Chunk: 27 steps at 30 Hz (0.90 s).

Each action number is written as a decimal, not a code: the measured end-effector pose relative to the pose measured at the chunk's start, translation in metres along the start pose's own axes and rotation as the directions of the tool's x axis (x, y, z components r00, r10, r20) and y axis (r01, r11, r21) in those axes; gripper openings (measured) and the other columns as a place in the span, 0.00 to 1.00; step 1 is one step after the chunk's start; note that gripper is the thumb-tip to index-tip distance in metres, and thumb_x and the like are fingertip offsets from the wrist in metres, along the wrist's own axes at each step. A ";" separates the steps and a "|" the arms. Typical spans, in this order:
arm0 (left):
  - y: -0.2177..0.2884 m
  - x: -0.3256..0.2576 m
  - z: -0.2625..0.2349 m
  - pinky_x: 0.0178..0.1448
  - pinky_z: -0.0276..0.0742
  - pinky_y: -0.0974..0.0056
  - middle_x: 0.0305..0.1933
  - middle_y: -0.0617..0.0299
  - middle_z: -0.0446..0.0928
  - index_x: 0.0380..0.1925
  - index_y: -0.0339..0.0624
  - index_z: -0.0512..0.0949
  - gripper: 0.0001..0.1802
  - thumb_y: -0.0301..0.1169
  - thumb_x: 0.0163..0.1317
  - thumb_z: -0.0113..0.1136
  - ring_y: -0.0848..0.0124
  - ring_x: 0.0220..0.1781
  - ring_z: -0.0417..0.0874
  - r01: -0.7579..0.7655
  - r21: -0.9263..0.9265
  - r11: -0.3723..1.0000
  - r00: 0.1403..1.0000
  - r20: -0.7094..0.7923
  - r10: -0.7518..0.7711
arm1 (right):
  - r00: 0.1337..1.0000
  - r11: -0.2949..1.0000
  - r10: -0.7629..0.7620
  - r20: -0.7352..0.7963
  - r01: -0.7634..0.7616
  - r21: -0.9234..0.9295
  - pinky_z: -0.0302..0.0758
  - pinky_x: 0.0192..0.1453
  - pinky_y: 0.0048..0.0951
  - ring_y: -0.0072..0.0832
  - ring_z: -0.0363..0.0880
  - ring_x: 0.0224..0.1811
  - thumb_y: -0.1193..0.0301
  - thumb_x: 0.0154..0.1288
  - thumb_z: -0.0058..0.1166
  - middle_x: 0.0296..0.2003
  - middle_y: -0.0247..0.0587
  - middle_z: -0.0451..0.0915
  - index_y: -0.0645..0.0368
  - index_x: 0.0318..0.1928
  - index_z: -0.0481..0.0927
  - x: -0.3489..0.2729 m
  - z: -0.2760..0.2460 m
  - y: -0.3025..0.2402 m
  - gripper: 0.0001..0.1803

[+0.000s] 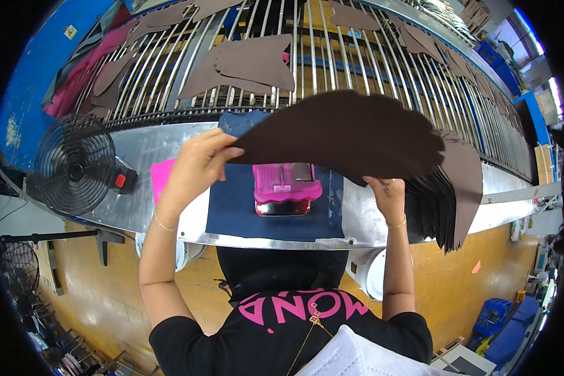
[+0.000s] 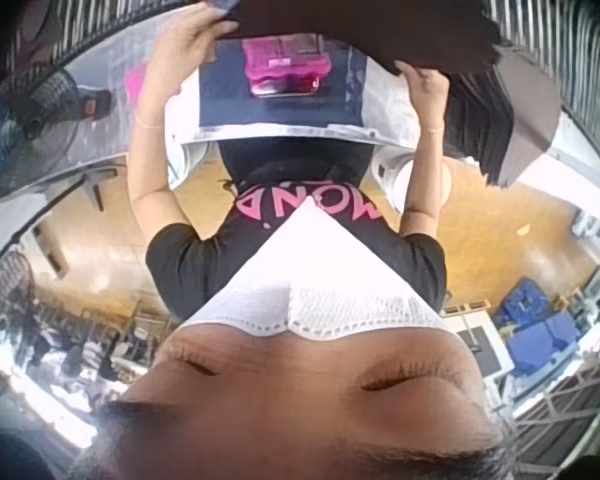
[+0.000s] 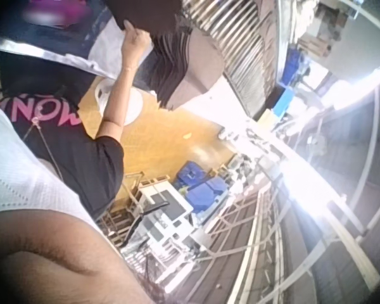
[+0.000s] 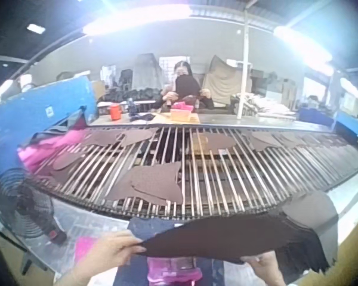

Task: The person repeatedly picks up brown fabric pieces from a stack on a metal table, places them onto a conveyor belt, and wipes the table surface and a pink plastic fixture with a white cloth. The person continues this cycle of handling fabric pieces and wiping surfaces throughout the clip.

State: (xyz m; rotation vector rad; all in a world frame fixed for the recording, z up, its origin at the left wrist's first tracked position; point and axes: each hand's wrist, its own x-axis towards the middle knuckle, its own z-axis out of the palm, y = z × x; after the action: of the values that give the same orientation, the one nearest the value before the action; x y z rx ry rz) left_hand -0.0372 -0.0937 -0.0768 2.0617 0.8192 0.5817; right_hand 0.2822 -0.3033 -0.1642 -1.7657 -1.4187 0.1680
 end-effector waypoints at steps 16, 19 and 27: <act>0.116 0.127 0.055 0.26 0.66 0.70 0.32 0.63 0.73 0.56 0.38 0.74 0.36 0.42 0.48 0.76 0.79 0.22 0.69 -0.552 -0.175 0.816 0.819 0.072 0.569 | 0.918 0.959 0.192 -0.347 -0.251 -0.134 0.69 0.52 0.21 0.18 0.74 0.44 0.71 0.70 0.54 0.41 0.34 0.82 0.66 0.51 0.79 0.008 -0.219 -0.037 0.14; 0.130 0.163 0.035 0.27 0.67 0.71 0.21 0.64 0.73 0.44 0.36 0.80 0.22 0.40 0.55 0.70 0.79 0.21 0.70 -0.695 -0.081 0.714 0.718 -0.037 0.695 | 0.978 0.933 0.093 -0.189 -0.152 -0.327 0.70 0.51 0.22 0.19 0.76 0.43 0.72 0.69 0.54 0.40 0.37 0.83 0.66 0.50 0.80 0.049 -0.225 -0.056 0.13; 0.049 0.216 0.016 0.21 0.64 0.68 0.17 0.63 0.70 0.28 0.33 0.77 0.16 0.38 0.63 0.61 0.77 0.17 0.70 -0.340 0.051 0.939 0.940 0.009 0.340 | 0.950 0.819 -0.244 -0.194 0.096 -0.565 0.72 0.55 0.28 0.27 0.80 0.49 0.72 0.65 0.57 0.48 0.38 0.83 0.56 0.55 0.80 0.134 -0.183 -0.086 0.18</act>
State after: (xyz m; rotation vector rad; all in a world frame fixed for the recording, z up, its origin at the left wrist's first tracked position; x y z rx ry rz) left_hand 0.1375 0.0323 -0.0216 2.2693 0.4808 0.7542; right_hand 0.3702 -0.2835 0.0610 -2.0014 -1.5133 -0.6140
